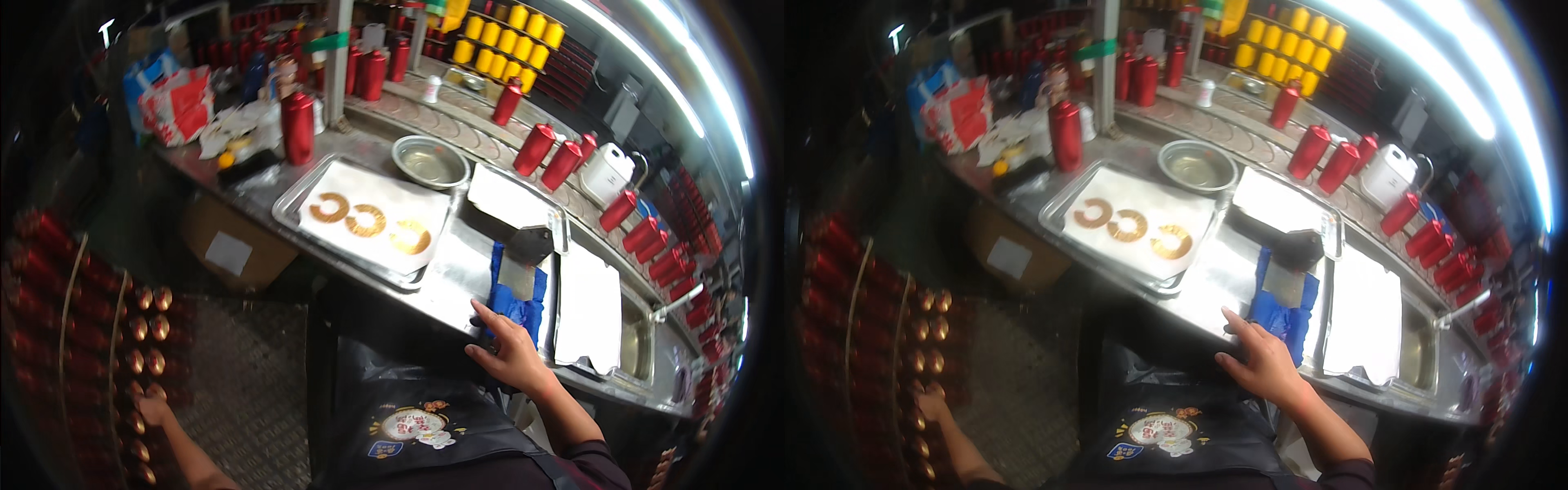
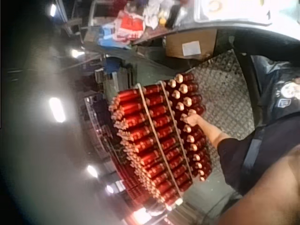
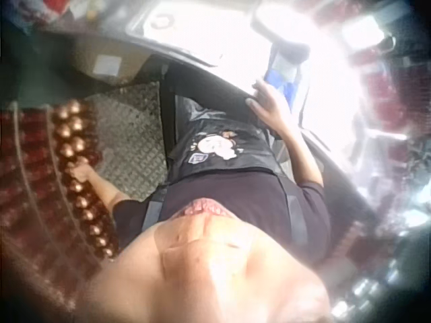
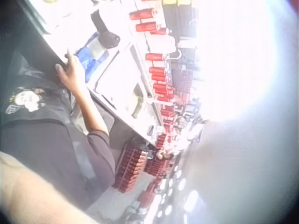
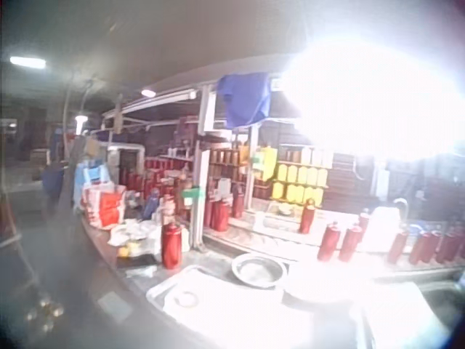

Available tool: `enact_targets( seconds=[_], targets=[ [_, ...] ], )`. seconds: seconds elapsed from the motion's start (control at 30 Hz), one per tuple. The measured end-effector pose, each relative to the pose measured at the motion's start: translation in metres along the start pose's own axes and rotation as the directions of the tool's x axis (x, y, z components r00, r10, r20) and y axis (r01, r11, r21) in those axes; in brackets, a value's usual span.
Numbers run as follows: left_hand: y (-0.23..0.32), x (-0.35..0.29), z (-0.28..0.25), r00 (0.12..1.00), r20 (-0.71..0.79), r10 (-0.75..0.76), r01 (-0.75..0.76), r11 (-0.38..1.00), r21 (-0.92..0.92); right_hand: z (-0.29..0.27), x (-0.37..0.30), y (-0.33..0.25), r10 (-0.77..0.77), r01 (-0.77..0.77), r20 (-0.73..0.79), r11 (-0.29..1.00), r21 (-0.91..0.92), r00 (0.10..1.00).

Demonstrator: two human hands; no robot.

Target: The person places a gold ring around the neck of a red bottle, then smooths a red label onto the bottle's body. They repeat this process with a second red bottle, handling each bottle one at a time on a stainless steel work surface.

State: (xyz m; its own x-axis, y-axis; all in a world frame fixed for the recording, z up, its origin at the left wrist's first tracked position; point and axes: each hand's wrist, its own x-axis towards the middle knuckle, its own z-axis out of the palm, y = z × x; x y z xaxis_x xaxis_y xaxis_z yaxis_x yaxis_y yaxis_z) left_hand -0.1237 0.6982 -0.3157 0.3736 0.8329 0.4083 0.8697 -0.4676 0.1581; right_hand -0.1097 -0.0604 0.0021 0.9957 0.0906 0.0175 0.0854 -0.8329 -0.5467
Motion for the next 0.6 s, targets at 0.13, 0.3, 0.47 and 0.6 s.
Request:
enact_targets(
  seconds=[0.13, 0.3, 0.47, 0.6],
  targets=[
    [0.124, 0.004, -0.056, 0.991, -0.101, -0.088, 0.045, 0.930, -0.364, -0.021, -0.004, 0.018, 0.163, -0.145, -0.087, 0.973, 0.180, 0.983],
    [0.392, -0.106, -0.170, 0.876, -0.068, 0.477, -0.105, 0.051, -0.993, -0.065, 0.025, 0.092, 0.108, -0.040, -0.518, 0.989, 0.140, 0.849],
    [0.544, -0.273, -0.315, 0.503, -0.384, 0.774, -0.184, -0.338, -0.923, -0.160, 0.123, 0.245, 0.043, -0.161, -0.827, 0.985, -0.058, 0.561],
    [0.610, -0.324, -0.351, 0.252, -0.689, 0.679, -0.527, -0.501, -0.687, -0.227, 0.208, 0.351, 0.216, -0.354, -0.824, 0.935, 0.021, 0.524]
  ],
)
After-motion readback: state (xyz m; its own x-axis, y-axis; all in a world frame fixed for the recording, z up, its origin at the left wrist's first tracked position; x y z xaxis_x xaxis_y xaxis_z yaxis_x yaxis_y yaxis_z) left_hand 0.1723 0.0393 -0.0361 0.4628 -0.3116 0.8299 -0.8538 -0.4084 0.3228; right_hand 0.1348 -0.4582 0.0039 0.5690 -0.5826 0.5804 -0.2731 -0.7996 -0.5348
